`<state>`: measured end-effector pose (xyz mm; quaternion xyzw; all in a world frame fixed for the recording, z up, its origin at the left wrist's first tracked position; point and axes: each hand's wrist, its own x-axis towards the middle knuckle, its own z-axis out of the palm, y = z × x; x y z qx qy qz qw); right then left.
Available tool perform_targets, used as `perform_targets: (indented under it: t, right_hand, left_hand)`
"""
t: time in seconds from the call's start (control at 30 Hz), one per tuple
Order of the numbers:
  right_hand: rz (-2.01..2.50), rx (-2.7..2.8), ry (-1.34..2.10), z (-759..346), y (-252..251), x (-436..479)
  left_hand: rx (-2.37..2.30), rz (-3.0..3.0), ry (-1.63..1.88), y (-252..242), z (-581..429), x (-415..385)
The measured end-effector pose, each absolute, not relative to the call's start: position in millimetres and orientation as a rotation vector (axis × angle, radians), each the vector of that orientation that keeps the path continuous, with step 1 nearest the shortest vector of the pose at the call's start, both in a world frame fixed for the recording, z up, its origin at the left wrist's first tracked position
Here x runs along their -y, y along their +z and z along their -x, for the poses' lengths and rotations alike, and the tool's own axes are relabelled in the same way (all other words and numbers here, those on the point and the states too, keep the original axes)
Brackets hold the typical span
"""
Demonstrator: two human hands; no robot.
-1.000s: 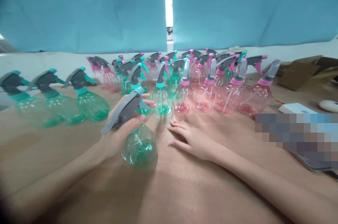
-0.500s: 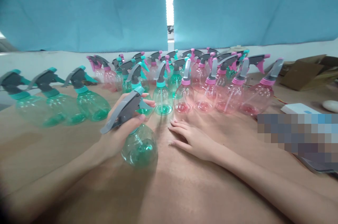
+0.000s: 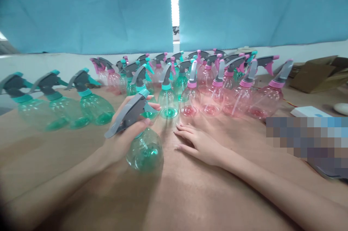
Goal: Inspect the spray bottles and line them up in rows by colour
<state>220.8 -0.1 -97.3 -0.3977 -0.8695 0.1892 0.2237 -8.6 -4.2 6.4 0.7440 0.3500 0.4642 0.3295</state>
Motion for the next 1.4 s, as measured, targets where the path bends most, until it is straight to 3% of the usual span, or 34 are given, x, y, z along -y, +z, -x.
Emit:
perform_targets:
  t: [1.4]
  right_hand:
    - [1.124,2.419,0.522,-222.6,-99.6,-0.9]
  left_hand:
    - [-0.899,-1.926,1.141,8.8,11.5,0.7]
